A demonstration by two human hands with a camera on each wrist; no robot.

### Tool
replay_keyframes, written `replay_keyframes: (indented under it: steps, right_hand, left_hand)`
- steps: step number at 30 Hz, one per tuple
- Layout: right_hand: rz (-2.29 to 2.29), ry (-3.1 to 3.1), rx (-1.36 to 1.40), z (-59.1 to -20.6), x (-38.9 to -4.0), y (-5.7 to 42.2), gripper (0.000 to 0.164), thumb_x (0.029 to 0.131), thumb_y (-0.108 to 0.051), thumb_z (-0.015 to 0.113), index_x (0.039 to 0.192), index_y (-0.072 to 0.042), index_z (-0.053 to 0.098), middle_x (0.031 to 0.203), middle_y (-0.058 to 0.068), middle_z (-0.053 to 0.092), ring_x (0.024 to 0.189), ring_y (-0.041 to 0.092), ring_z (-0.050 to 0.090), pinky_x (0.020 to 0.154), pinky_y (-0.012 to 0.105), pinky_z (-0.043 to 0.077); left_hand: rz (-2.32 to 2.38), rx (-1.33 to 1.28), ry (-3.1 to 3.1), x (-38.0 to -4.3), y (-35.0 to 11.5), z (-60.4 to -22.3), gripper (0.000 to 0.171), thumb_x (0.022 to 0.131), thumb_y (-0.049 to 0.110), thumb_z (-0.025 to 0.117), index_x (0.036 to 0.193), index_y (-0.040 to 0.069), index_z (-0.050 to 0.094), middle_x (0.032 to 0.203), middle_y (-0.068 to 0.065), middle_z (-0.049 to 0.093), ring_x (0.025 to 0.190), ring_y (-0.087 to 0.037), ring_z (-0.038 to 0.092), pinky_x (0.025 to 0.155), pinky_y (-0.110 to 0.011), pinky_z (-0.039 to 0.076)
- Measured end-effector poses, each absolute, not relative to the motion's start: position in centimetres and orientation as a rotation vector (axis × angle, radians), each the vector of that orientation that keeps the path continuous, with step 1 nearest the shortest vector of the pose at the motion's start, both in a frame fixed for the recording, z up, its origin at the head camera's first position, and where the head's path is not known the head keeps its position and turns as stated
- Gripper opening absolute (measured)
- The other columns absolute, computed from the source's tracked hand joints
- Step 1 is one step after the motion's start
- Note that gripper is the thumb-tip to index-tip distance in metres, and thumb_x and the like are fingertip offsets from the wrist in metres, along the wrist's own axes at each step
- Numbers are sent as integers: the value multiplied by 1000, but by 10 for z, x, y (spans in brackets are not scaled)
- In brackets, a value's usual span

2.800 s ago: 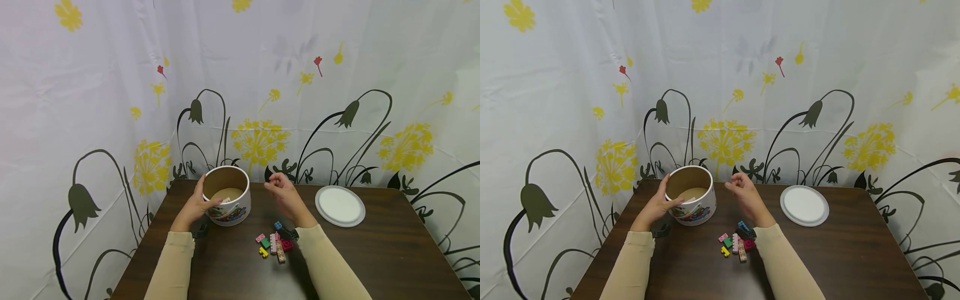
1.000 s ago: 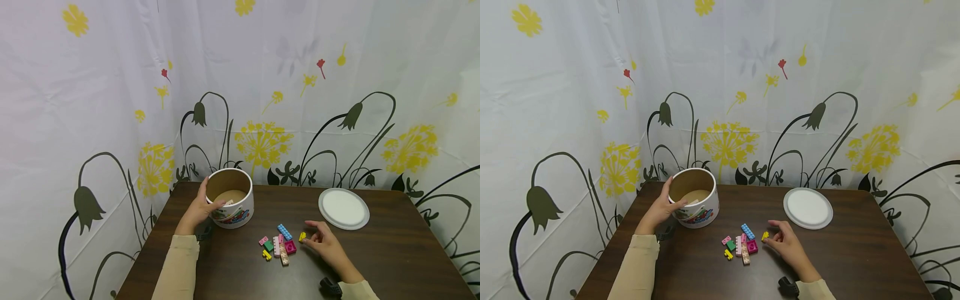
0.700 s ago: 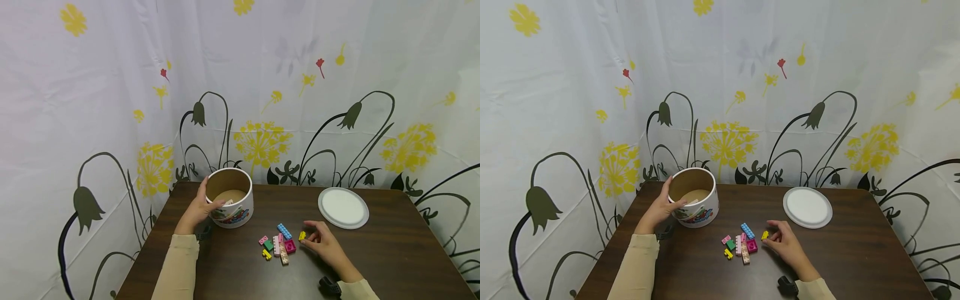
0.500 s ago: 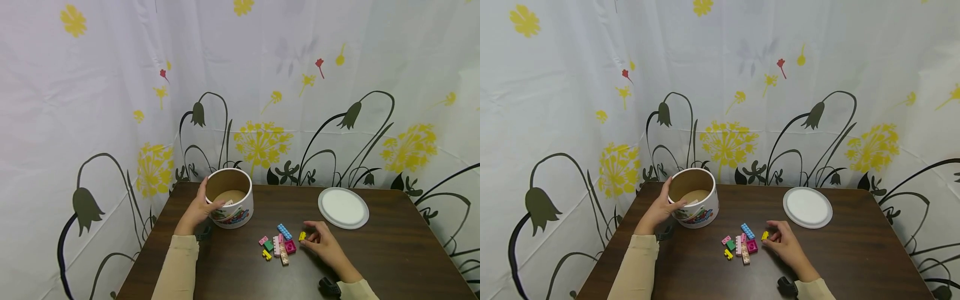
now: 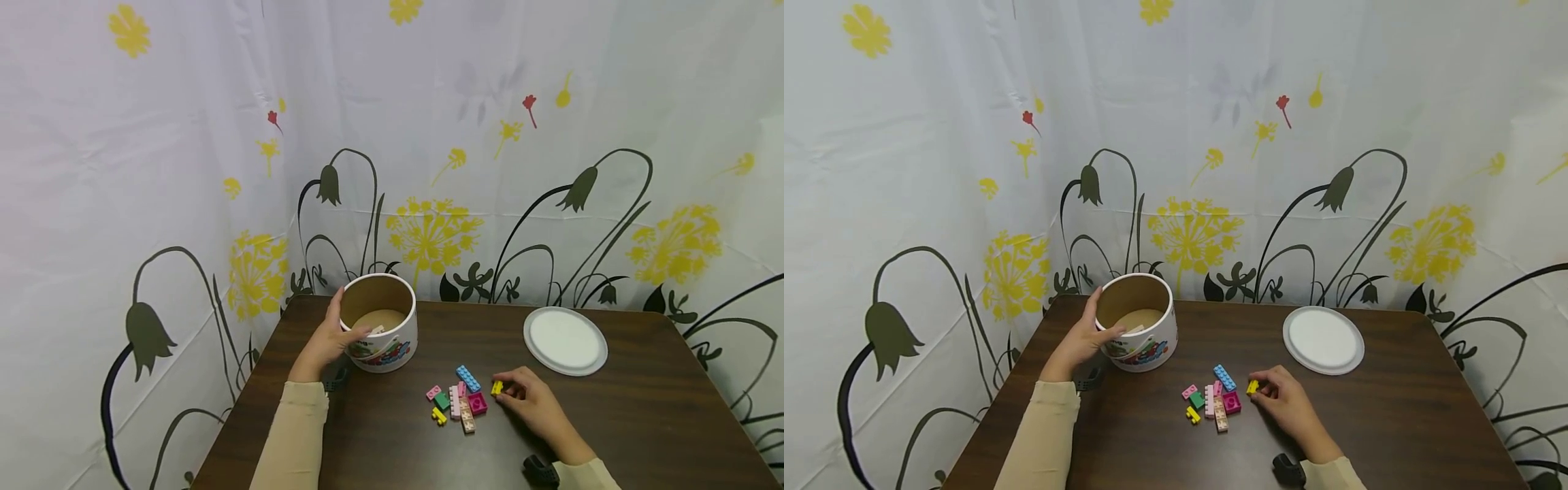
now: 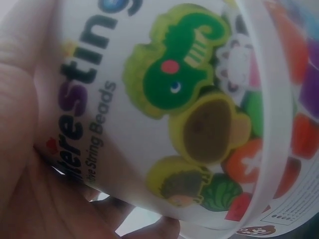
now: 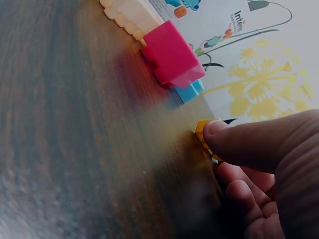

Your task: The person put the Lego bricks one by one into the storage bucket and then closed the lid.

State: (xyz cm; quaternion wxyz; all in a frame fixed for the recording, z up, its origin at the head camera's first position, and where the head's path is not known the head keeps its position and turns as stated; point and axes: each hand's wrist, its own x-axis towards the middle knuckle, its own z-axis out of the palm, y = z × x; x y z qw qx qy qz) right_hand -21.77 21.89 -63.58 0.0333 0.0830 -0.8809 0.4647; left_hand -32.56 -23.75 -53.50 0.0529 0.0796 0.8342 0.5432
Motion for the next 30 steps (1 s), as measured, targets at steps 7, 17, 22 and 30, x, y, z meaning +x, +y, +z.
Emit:
replay_keyframes:
  steps: [7,17,22,30]
  right_hand:
    - [1422,-2672,312,-639,-217,221,23,97,-9,82,109,-27,76,105,-4,65,85,6,60,71,23,53]
    - [1456,-2557,327,-640,-218,223,23,110,-8,60,114,-22,79,104,-1,55,90,7,50,76,25,47]
    - [1483,-2496,394,-642,-220,224,22,111,-3,56,121,-14,72,103,3,53,81,9,56,73,25,51]
    - [1569,-2501,389,-640,-217,224,18,110,-3,58,122,-12,68,108,6,52,81,10,56,73,25,51]
  left_hand:
    - [1653,238,2536,-324,-236,-534,123,92,37,88,176,27,-1,180,-20,14,160,-50,30,129,-68,29]
    - [1660,247,2545,-324,-235,-533,123,91,39,87,176,26,0,180,-19,14,160,-50,31,130,-68,29]
    - [1652,245,2548,-323,-235,-531,123,90,41,87,176,28,0,180,-19,15,160,-49,32,130,-68,29]
    - [1639,226,2546,-324,-235,-533,122,91,38,87,176,27,0,180,-19,15,160,-50,32,130,-68,29]
